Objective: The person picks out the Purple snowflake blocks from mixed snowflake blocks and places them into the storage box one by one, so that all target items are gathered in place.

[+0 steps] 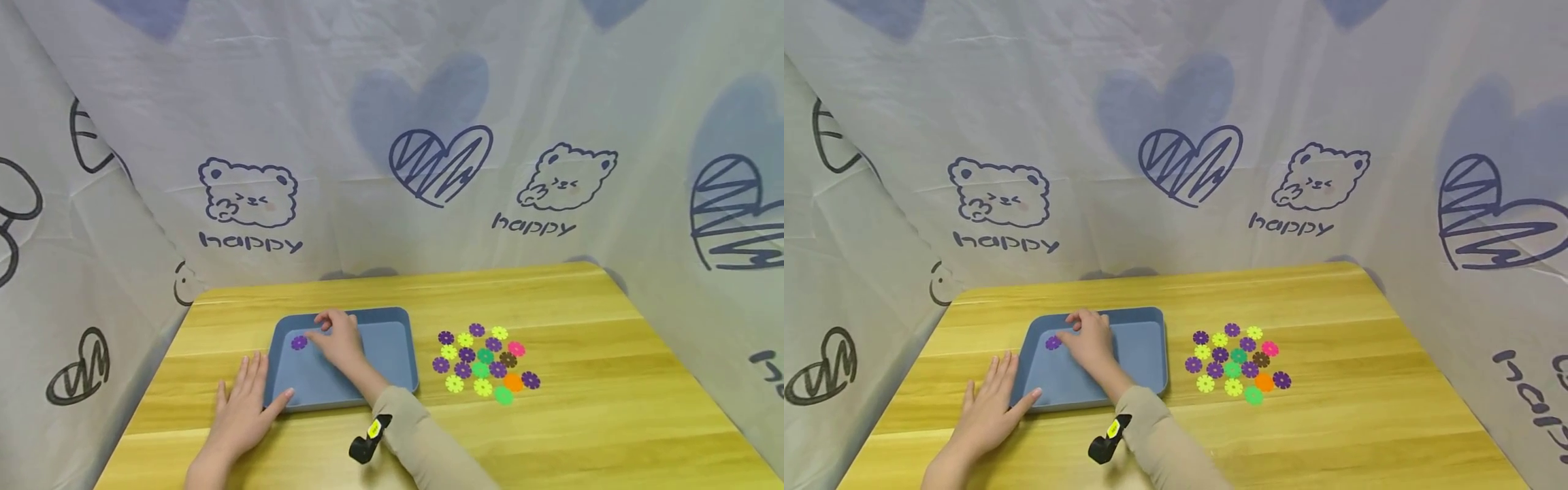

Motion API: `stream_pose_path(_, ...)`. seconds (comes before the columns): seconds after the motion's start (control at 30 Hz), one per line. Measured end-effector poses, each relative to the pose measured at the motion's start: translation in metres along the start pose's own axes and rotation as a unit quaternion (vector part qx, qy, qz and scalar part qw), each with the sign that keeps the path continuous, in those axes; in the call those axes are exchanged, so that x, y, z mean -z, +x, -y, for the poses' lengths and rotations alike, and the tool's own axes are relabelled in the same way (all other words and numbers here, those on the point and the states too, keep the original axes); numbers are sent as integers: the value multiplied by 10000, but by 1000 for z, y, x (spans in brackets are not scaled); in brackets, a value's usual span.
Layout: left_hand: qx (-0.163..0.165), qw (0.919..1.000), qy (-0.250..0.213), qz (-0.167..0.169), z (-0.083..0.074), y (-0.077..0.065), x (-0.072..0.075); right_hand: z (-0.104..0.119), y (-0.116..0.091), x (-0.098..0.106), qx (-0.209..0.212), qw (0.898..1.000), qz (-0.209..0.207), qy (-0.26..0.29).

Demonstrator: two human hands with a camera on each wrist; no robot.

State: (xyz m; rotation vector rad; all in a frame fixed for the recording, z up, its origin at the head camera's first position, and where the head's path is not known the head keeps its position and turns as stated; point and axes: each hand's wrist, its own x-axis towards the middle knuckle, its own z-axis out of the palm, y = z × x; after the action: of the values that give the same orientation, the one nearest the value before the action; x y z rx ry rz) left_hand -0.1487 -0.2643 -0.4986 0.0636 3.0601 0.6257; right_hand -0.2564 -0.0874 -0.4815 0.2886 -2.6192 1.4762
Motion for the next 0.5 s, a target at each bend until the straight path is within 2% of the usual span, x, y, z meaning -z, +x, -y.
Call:
stream_pose_path(0.2, 38, 10000, 66, 8, 3, 1, 0, 5, -7, 32, 623, 9955, -318, 639)
stream_pose_path(0.37, 55, 10000, 69, 31, 1, 2, -2, 0, -13, 64, 716, 9904, -669, 978)
stream_pose_path(0.5, 56, 10000, 31, 33, -1, 1, -2, -7, -21, 89, 833, 9881, -949, 881)
